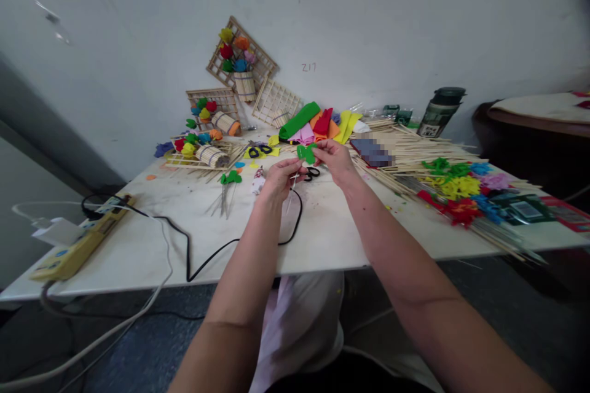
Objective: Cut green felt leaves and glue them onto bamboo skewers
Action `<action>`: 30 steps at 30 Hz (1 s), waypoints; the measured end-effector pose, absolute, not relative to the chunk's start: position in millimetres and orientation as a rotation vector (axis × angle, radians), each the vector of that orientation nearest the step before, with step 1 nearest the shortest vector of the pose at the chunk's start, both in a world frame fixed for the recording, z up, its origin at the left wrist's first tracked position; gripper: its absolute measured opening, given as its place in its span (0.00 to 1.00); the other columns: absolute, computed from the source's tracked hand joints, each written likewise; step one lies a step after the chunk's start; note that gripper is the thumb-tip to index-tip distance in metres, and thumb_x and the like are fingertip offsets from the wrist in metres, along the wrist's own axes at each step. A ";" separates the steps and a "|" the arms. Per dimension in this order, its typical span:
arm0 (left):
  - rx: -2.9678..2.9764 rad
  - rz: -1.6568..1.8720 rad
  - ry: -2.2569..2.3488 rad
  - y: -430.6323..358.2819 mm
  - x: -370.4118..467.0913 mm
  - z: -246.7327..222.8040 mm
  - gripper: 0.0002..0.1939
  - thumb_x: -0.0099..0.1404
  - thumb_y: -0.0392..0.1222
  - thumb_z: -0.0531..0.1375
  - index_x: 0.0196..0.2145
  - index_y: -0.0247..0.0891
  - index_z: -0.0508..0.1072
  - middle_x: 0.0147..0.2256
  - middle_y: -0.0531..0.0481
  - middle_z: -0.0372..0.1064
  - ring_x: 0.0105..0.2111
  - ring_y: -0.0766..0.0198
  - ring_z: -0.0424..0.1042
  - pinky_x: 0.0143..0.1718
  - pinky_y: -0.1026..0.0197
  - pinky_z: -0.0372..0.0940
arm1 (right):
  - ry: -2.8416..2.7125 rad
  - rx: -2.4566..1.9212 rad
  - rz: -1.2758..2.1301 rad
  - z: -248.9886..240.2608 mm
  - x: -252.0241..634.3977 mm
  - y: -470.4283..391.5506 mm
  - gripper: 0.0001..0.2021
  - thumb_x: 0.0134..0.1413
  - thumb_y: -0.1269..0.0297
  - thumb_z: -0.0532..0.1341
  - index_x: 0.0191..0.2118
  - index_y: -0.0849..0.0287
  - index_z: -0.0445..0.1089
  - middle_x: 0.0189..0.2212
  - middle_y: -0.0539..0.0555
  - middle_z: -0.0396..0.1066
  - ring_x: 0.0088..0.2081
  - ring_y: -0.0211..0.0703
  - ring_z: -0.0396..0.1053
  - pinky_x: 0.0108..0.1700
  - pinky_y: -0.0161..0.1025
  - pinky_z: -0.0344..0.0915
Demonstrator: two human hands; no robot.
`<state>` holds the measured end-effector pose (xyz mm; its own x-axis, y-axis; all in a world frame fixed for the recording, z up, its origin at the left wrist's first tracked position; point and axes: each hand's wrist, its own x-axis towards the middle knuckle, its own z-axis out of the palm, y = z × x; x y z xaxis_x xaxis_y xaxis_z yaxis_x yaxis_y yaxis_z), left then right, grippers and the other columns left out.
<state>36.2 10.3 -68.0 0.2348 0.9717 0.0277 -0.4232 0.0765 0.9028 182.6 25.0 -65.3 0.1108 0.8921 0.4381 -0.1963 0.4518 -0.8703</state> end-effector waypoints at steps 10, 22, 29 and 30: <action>0.959 1.115 0.718 10.7 36.1 -69.0 0.10 0.46 0.33 0.65 0.29 0.31 0.71 0.20 0.51 0.69 0.21 0.69 0.69 0.28 0.64 0.65 | -1.234 -0.778 0.836 -66.6 181.1 25.1 0.09 0.36 0.61 0.66 0.27 0.59 0.70 0.20 0.46 0.67 0.18 0.29 0.58 0.20 0.31 0.58; 0.964 1.088 0.715 7.1 37.8 -65.7 0.08 0.46 0.32 0.65 0.27 0.31 0.70 0.19 0.52 0.67 0.20 0.70 0.67 0.27 0.64 0.65 | -1.259 -0.796 0.806 -65.7 178.4 22.5 0.08 0.36 0.62 0.66 0.27 0.59 0.72 0.17 0.45 0.65 0.15 0.29 0.56 0.18 0.32 0.56; 0.967 1.079 0.703 7.9 36.9 -66.7 0.07 0.48 0.31 0.63 0.27 0.31 0.70 0.19 0.51 0.67 0.21 0.69 0.67 0.28 0.63 0.65 | -1.291 -0.824 0.763 -67.2 178.9 24.4 0.09 0.36 0.61 0.66 0.28 0.59 0.73 0.17 0.46 0.66 0.15 0.30 0.57 0.18 0.32 0.56; 0.970 1.078 0.704 7.9 36.8 -66.8 0.07 0.48 0.31 0.64 0.27 0.31 0.70 0.19 0.52 0.67 0.21 0.69 0.67 0.28 0.63 0.65 | -1.297 -0.825 0.754 -67.3 179.1 24.6 0.09 0.36 0.61 0.66 0.28 0.59 0.73 0.17 0.46 0.66 0.15 0.30 0.56 0.18 0.32 0.56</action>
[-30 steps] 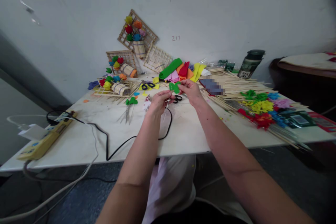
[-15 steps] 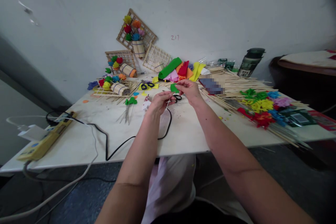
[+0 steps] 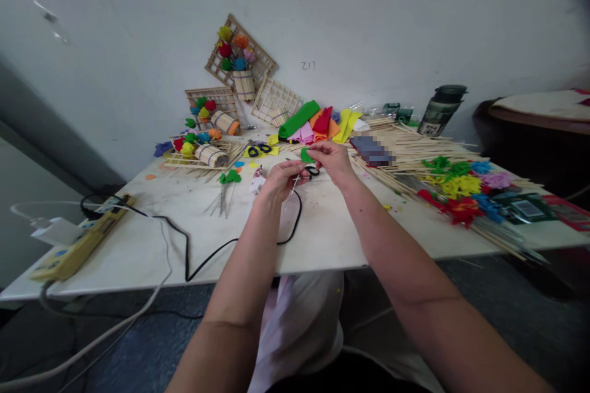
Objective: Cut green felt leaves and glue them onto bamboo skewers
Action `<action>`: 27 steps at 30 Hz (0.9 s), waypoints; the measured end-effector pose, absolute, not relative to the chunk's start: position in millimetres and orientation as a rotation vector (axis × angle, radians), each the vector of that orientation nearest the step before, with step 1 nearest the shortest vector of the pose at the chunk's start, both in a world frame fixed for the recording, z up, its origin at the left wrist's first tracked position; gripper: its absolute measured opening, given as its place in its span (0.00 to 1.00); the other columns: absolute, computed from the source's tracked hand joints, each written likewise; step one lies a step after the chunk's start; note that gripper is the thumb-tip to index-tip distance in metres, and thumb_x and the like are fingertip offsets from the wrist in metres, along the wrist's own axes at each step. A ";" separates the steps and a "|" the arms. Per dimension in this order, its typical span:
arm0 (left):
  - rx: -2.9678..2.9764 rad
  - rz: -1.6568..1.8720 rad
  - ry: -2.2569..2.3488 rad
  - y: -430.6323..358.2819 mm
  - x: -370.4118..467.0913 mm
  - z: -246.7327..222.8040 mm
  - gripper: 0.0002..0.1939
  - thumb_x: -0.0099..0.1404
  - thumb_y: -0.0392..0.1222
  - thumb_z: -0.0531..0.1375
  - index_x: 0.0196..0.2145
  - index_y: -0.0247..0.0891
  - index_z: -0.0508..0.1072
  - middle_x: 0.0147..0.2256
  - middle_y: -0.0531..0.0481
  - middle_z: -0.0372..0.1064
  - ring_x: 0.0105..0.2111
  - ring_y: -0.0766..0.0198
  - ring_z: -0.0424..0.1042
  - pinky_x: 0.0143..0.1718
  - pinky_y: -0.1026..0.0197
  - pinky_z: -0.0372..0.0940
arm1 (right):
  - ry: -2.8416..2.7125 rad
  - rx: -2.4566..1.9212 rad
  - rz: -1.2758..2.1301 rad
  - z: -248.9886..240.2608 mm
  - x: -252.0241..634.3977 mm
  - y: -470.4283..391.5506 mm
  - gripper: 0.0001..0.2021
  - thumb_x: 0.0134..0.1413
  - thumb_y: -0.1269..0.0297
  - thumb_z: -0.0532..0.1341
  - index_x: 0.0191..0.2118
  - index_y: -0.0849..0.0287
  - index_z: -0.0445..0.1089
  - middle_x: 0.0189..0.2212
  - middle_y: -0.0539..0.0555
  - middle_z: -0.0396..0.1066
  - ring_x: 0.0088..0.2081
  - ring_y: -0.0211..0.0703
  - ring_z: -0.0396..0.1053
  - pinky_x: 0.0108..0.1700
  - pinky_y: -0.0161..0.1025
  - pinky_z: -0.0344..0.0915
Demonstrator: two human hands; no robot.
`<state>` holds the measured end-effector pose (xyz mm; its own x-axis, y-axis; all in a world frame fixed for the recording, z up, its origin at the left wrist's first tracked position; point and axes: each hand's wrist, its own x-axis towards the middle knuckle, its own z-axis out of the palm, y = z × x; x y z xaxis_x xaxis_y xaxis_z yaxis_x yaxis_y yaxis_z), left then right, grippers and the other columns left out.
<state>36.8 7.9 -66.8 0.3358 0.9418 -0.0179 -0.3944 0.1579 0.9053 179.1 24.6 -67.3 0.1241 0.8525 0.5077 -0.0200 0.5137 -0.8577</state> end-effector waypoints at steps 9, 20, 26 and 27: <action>0.979 1.069 0.710 7.6 36.4 -66.5 0.07 0.48 0.31 0.64 0.28 0.31 0.70 0.19 0.52 0.67 0.20 0.70 0.67 0.27 0.64 0.66 | -1.306 -0.898 0.739 -63.3 178.1 19.1 0.14 0.37 0.58 0.66 0.32 0.59 0.70 0.14 0.43 0.60 0.15 0.30 0.56 0.19 0.32 0.55; 1.040 1.107 0.679 11.4 34.5 -71.5 0.11 0.45 0.36 0.67 0.29 0.32 0.72 0.21 0.52 0.69 0.22 0.69 0.69 0.30 0.63 0.66 | -1.278 -0.794 1.041 -63.4 171.6 11.1 0.13 0.36 0.55 0.66 0.25 0.59 0.71 0.23 0.48 0.67 0.27 0.34 0.62 0.30 0.33 0.59; 1.085 1.134 0.676 12.8 36.0 -73.3 0.13 0.45 0.38 0.68 0.29 0.32 0.72 0.22 0.52 0.70 0.23 0.70 0.69 0.32 0.63 0.66 | -1.146 -0.766 1.062 -64.5 163.0 11.7 0.11 0.32 0.59 0.68 0.21 0.60 0.69 0.19 0.46 0.64 0.24 0.33 0.59 0.31 0.34 0.57; 1.088 1.140 0.677 12.6 36.3 -73.2 0.13 0.44 0.39 0.68 0.28 0.32 0.72 0.22 0.52 0.70 0.23 0.70 0.70 0.32 0.63 0.66 | -1.136 -0.760 1.069 -64.1 162.3 11.1 0.11 0.31 0.59 0.68 0.20 0.60 0.68 0.19 0.46 0.64 0.24 0.33 0.59 0.31 0.34 0.57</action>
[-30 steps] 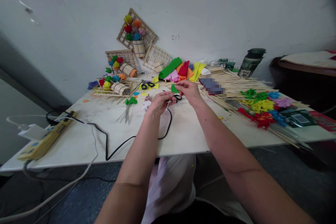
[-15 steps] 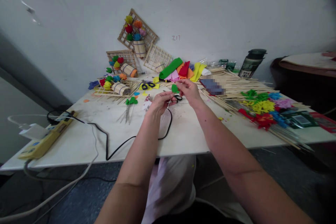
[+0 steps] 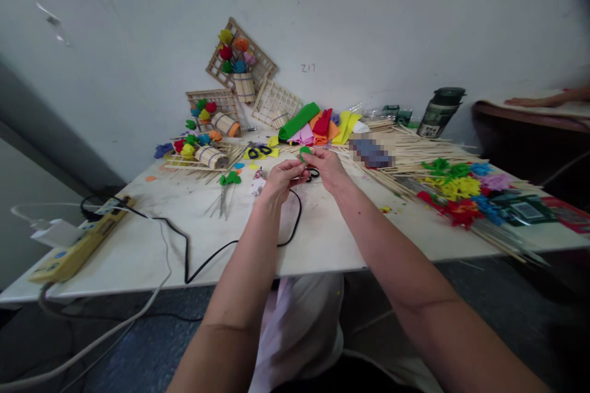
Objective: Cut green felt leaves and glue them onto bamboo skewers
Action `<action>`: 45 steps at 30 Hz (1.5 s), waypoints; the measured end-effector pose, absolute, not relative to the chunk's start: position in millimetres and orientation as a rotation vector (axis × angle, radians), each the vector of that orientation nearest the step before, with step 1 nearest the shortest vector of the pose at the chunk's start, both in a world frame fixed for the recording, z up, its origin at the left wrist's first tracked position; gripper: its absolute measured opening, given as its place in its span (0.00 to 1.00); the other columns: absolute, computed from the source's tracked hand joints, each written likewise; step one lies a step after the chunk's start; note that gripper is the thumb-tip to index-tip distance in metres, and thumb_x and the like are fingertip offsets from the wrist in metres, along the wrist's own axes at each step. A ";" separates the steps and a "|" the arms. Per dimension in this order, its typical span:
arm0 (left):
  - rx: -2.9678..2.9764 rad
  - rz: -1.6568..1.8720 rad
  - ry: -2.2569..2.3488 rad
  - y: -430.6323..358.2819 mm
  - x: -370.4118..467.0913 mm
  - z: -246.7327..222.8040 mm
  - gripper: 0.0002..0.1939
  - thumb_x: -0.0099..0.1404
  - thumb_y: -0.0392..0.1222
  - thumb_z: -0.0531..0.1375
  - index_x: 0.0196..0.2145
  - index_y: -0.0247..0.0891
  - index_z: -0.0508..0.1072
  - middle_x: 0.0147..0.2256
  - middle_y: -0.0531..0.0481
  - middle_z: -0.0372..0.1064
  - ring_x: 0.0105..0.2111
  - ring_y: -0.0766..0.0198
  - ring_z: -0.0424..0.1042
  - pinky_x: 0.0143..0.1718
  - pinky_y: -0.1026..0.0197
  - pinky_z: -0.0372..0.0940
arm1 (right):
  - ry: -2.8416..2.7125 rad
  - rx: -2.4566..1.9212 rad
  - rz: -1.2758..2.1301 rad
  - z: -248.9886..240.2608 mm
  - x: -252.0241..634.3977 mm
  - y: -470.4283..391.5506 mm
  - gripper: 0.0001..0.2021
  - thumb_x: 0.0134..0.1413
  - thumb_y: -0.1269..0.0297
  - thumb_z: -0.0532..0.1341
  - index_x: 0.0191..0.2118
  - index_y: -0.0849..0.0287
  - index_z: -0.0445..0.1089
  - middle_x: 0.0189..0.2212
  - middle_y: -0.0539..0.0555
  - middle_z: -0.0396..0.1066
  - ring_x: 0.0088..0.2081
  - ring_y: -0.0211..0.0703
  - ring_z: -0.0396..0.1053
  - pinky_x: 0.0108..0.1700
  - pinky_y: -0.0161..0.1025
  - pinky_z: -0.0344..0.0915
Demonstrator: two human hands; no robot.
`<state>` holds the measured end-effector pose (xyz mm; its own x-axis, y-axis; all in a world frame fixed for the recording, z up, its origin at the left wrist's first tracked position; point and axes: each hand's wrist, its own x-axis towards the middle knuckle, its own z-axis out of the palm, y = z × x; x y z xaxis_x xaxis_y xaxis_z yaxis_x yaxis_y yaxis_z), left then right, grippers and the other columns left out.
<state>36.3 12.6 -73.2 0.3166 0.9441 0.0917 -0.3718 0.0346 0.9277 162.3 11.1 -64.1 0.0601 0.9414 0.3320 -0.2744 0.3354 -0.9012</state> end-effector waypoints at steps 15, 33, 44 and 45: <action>1.097 1.161 0.708 8.7 38.7 -70.6 0.14 0.41 0.39 0.69 0.27 0.33 0.73 0.21 0.53 0.70 0.23 0.69 0.70 0.32 0.62 0.66 | -1.213 -0.837 0.943 -60.4 163.6 7.2 0.13 0.35 0.56 0.65 0.17 0.58 0.65 0.17 0.46 0.61 0.24 0.34 0.58 0.30 0.35 0.56; 1.183 1.085 0.732 11.4 37.1 -74.7 0.14 0.40 0.41 0.70 0.25 0.31 0.74 0.22 0.48 0.72 0.24 0.66 0.71 0.32 0.62 0.65 | -1.312 -0.868 0.836 -64.6 169.8 14.1 0.15 0.39 0.57 0.64 0.16 0.59 0.62 0.15 0.44 0.57 0.21 0.32 0.54 0.27 0.34 0.52; 1.024 1.310 0.731 14.6 34.0 -73.3 0.14 0.43 0.42 0.69 0.29 0.36 0.74 0.25 0.53 0.71 0.26 0.71 0.69 0.33 0.65 0.63 | -1.141 -0.925 0.934 -67.3 169.7 15.3 0.14 0.39 0.53 0.64 0.22 0.60 0.69 0.20 0.49 0.69 0.21 0.31 0.62 0.25 0.32 0.58; 1.007 1.342 0.734 15.1 33.8 -73.3 0.14 0.42 0.41 0.69 0.29 0.36 0.74 0.26 0.53 0.70 0.26 0.71 0.69 0.33 0.65 0.63 | -1.142 -0.945 0.928 -67.9 168.9 15.1 0.14 0.39 0.54 0.64 0.20 0.61 0.68 0.19 0.50 0.69 0.20 0.31 0.61 0.24 0.32 0.58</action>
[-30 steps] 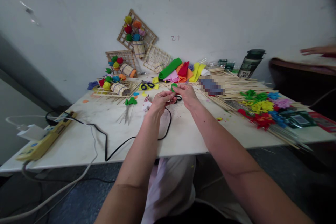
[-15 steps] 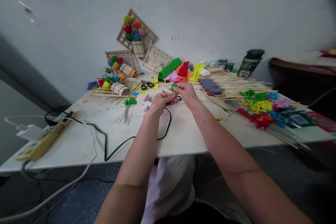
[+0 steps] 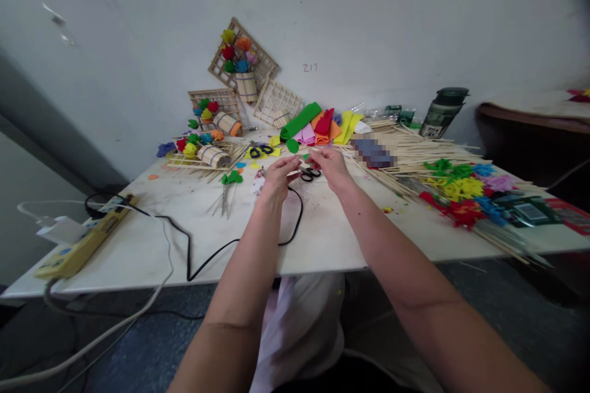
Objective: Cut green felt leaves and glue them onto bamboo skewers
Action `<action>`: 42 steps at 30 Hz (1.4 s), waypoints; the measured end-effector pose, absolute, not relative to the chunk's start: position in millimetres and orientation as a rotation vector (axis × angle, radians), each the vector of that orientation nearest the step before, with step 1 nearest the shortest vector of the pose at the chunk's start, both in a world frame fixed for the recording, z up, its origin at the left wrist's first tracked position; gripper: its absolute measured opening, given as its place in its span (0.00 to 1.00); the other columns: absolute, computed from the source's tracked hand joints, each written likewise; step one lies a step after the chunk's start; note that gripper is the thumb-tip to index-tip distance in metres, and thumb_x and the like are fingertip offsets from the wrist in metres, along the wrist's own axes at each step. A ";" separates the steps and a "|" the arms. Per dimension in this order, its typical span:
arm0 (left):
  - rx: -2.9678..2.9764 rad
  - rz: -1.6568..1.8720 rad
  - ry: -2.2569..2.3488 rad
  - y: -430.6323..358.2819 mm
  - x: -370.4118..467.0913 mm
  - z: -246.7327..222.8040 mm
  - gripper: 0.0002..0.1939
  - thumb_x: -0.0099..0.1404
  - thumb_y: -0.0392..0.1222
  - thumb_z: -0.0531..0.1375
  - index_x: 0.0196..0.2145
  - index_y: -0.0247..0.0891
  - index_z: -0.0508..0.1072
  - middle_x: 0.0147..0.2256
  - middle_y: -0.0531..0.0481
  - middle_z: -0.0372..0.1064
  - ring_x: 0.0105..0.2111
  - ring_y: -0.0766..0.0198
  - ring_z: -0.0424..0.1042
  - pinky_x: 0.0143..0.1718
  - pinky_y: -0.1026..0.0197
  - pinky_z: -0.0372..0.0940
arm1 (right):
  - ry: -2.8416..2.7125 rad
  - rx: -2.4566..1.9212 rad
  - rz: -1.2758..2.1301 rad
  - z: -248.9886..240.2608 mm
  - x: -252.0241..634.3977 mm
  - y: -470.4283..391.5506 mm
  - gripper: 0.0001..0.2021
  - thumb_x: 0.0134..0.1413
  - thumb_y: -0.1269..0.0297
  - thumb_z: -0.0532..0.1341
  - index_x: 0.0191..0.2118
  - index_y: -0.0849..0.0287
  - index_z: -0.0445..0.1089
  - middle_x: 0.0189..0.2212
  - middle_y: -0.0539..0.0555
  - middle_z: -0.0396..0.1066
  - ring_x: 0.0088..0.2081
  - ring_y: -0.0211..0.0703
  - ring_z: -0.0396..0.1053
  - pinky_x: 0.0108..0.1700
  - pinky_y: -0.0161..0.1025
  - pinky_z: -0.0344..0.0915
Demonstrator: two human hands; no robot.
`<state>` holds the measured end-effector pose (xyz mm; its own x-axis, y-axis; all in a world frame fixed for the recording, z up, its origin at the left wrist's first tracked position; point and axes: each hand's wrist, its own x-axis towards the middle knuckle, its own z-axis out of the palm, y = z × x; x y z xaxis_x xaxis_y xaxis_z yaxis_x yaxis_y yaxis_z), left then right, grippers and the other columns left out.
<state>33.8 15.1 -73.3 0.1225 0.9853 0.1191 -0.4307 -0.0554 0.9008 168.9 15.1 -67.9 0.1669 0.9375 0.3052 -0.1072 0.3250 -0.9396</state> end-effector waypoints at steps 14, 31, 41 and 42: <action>0.875 1.544 0.774 20.7 34.4 -74.5 0.15 0.38 0.42 0.70 0.26 0.38 0.73 0.28 0.54 0.70 0.31 0.68 0.68 0.34 0.63 0.59 | -1.444 -0.970 1.127 -74.2 149.1 2.3 0.07 0.41 0.64 0.65 0.25 0.63 0.69 0.17 0.49 0.69 0.19 0.32 0.66 0.26 0.32 0.65; 0.932 1.650 0.934 21.8 23.4 -70.3 0.17 0.41 0.49 0.68 0.22 0.37 0.68 0.29 0.50 0.70 0.37 0.63 0.67 0.36 0.62 0.57 | -1.571 -1.137 1.072 -67.8 151.5 -1.1 0.04 0.44 0.72 0.62 0.22 0.64 0.68 0.15 0.49 0.68 0.16 0.32 0.66 0.20 0.28 0.59; 0.979 1.727 0.932 25.7 23.0 -73.4 0.24 0.38 0.48 0.69 0.13 0.36 0.56 0.17 0.57 0.53 0.27 0.69 0.62 0.30 0.65 0.54 | -1.612 -1.157 1.075 -73.0 153.5 4.0 0.05 0.42 0.74 0.63 0.21 0.64 0.68 0.14 0.49 0.67 0.16 0.33 0.66 0.21 0.29 0.63; 0.989 1.728 0.933 26.1 22.5 -73.7 0.24 0.39 0.48 0.69 0.13 0.36 0.55 0.17 0.58 0.52 0.25 0.70 0.61 0.30 0.65 0.54 | -1.623 -1.155 1.065 -75.1 154.7 6.4 0.04 0.42 0.74 0.63 0.21 0.64 0.68 0.14 0.49 0.67 0.16 0.33 0.66 0.21 0.29 0.63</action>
<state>22.5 26.1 -73.7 -0.2662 0.9390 0.2180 -0.3329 -0.3018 0.8934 154.7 6.4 -75.1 -0.2076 0.9649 0.1609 0.2368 0.2092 -0.9488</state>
